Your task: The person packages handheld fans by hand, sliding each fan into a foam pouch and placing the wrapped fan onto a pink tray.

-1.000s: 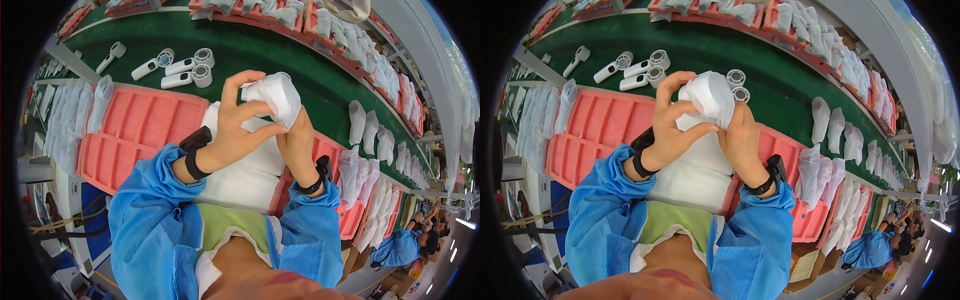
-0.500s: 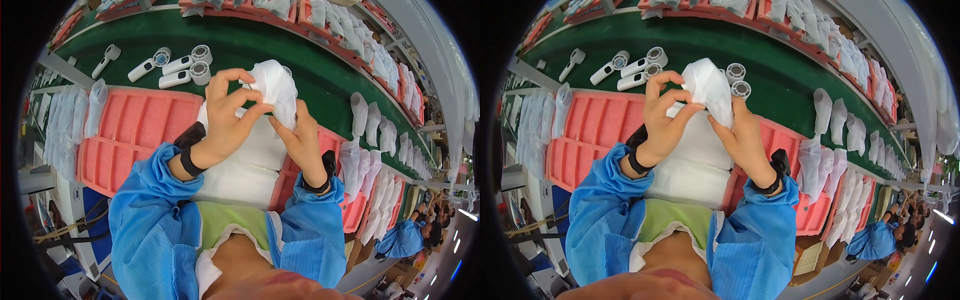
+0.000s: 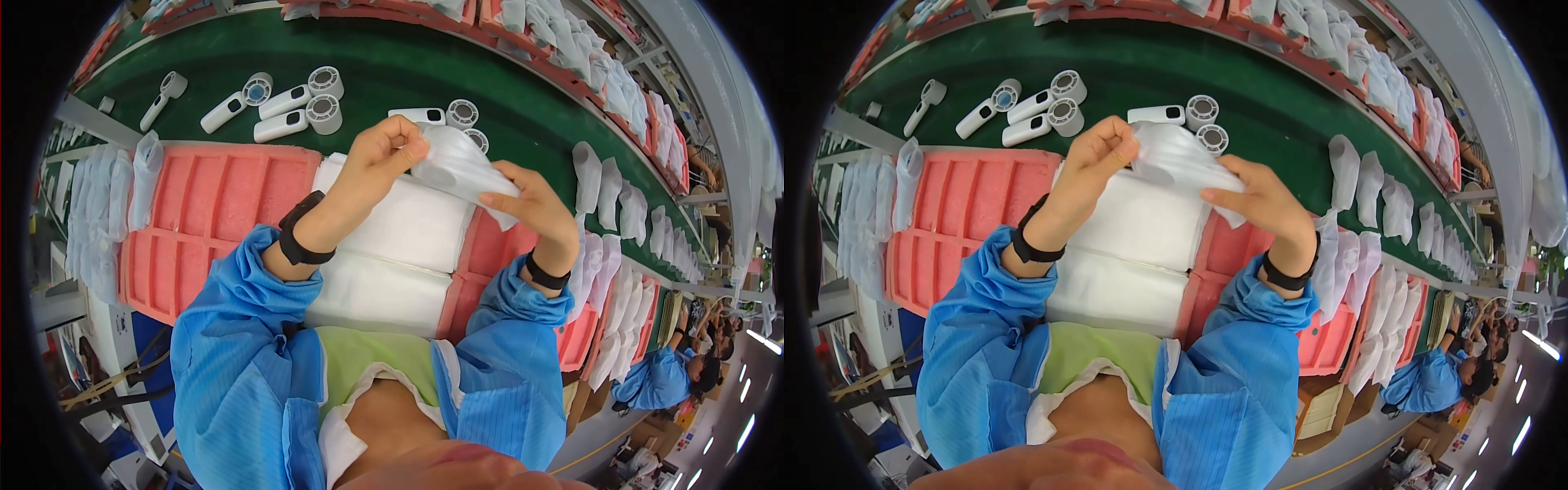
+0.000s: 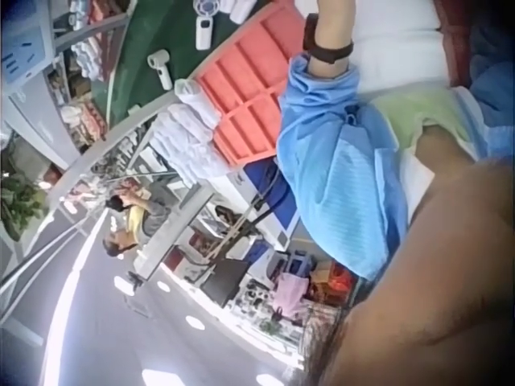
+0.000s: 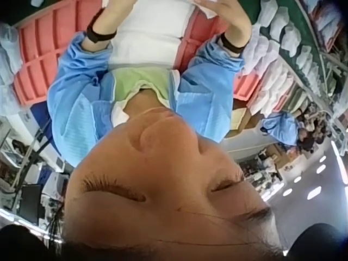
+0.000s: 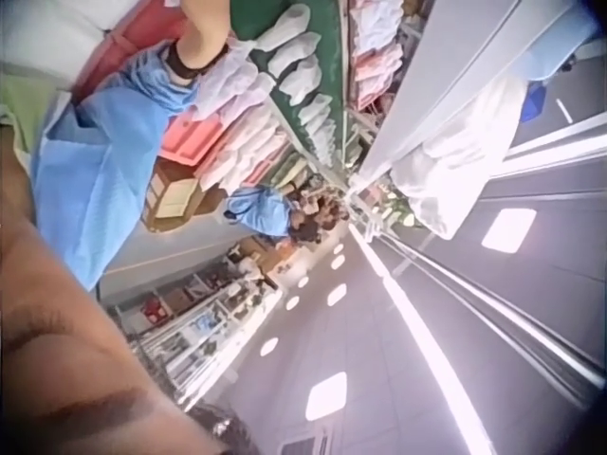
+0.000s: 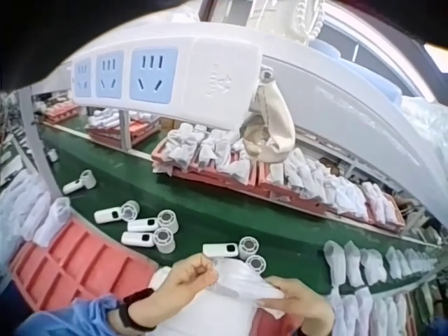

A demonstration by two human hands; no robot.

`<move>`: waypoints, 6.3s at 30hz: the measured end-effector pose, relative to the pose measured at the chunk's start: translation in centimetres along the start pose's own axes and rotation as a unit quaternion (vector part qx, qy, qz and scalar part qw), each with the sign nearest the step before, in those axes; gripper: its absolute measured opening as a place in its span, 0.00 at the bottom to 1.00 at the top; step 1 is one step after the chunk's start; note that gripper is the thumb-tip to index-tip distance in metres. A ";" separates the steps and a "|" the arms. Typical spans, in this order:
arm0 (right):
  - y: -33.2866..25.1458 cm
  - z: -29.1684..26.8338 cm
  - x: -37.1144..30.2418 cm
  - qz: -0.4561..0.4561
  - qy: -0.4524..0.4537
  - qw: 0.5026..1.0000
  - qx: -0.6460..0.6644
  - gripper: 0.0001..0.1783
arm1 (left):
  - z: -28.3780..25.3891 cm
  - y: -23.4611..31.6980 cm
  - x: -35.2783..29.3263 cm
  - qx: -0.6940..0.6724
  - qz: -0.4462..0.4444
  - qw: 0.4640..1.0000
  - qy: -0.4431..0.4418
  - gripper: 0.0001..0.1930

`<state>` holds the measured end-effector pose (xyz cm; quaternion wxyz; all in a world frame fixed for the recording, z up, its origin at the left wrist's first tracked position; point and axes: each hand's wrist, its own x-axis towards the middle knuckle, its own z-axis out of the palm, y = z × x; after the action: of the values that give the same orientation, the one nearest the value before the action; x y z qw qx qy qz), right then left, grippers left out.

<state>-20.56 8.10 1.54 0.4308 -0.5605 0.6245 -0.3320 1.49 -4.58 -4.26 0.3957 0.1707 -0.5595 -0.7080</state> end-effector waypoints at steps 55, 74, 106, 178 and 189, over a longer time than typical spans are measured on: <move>-3.5 6.2 0.9 -0.313 0.355 0.856 -0.209 0.38 | -1.2 4.2 -0.1 0.107 0.012 0.994 0.025 0.08; -1.8 7.5 2.8 -0.264 0.376 0.858 -0.231 0.36 | 4.0 3.5 -4.2 0.359 0.309 0.880 -0.049 0.18; -1.8 9.2 1.9 -0.169 0.313 0.909 -0.215 0.27 | 1.0 4.7 -2.0 0.316 0.349 0.881 0.053 0.15; -2.3 7.8 1.4 -0.257 0.324 0.874 -0.255 0.47 | 4.9 3.4 -4.8 0.400 0.304 0.865 -0.007 0.11; -1.9 8.6 1.3 -0.210 0.203 0.930 0.222 0.42 | 3.7 5.1 -2.4 0.364 0.232 0.902 -0.028 0.25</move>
<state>-11.97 7.10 -0.44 0.3292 -0.4896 0.4767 -0.6517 2.34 -0.61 1.14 0.4430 0.1485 -0.8128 -0.3480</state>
